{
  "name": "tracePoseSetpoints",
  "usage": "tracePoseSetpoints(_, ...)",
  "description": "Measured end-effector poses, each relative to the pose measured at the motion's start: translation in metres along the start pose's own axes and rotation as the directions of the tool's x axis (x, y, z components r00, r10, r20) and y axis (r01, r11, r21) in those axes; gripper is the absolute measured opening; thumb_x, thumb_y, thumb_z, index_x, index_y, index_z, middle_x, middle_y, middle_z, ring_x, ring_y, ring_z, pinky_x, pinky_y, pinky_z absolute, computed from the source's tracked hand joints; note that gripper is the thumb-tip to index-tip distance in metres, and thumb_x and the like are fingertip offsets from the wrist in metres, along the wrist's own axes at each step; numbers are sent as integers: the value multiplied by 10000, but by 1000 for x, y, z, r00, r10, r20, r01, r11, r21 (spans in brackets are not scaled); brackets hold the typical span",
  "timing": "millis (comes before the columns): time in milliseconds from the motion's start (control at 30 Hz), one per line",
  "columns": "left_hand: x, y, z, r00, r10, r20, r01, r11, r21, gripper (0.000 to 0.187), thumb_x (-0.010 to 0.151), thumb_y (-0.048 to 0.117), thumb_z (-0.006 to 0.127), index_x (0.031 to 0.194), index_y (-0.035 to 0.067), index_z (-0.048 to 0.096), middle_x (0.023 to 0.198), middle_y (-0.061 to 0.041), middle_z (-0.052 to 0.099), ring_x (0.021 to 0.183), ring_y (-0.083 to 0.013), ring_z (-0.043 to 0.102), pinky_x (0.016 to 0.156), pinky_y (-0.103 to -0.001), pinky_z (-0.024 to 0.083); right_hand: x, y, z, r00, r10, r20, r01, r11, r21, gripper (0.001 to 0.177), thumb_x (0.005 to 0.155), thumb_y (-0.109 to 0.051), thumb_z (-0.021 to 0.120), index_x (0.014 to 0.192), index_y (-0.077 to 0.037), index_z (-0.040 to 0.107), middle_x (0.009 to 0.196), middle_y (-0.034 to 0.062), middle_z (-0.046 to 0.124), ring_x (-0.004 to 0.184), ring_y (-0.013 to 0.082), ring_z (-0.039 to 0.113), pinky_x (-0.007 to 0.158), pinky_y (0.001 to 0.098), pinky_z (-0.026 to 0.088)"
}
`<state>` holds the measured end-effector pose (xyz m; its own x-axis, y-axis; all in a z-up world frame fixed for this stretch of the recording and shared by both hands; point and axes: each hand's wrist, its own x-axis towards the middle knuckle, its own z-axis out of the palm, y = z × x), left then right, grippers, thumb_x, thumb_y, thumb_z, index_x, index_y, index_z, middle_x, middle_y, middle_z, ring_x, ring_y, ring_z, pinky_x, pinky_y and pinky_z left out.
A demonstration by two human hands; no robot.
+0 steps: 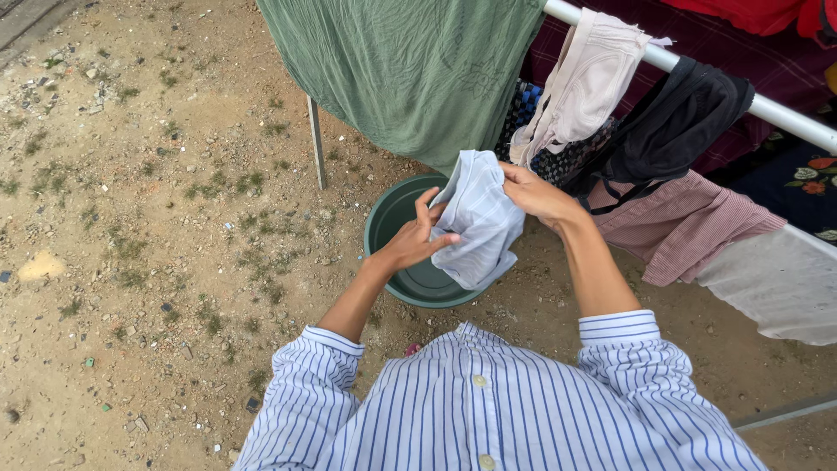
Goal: The person takes wet garments out of a bucket and hangs them on a metal drying rack. The person spreads a green top, a red shirt, a mustard-colored shirt, and various pieces of underwear over the rack bars.
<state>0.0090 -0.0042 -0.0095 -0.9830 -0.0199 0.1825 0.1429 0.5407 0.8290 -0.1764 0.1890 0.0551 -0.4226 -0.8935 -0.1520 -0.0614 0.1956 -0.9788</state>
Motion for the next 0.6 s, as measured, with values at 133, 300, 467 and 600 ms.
tracePoseSetpoints(133, -13, 4, -13, 999, -27, 17, 18, 915, 403, 577, 961, 416, 605, 1400, 75, 449, 928, -124, 714, 877, -327, 686, 901, -420, 419, -11, -9, -29, 961, 16, -276, -49, 992, -114, 400, 1045, -85, 533, 1428, -42, 639, 1067, 91, 678, 919, 149, 545, 808, 301, 434)
tracePoseSetpoints(300, -5, 17, -29, 990, 108, -94, -62, 913, 403, 253, 1017, 339, 620, 999, 100, 699, 712, -69, 666, 729, -238, 638, 962, -422, 393, -18, -3, -61, 639, -257, -725, -125, 895, -428, 212, 1085, -163, 684, 1264, -114, 786, 998, 80, 645, 906, 121, 569, 814, 284, 462)
tracePoseSetpoints(467, 32, 16, -30, 994, -81, -70, 49, 925, -377, 330, 1108, 318, 592, 953, 33, 651, 829, -30, 560, 800, -97, 528, 772, -278, 456, -32, -6, -25, 313, -872, -376, -245, 308, -919, 307, 776, -85, 771, 1076, -123, 721, 1097, 144, 603, 981, 236, 611, 821, 347, 510)
tracePoseSetpoints(600, 57, 20, -18, 977, -178, -120, 49, 729, -683, 293, 1043, 321, 555, 996, 75, 706, 870, 55, 675, 815, -38, 577, 774, -228, 485, -6, 35, 53, 712, -368, -598, 499, 865, 62, 109, 996, 73, 539, 1003, -34, 562, 1014, 38, 616, 922, 104, 629, 871, 261, 578)
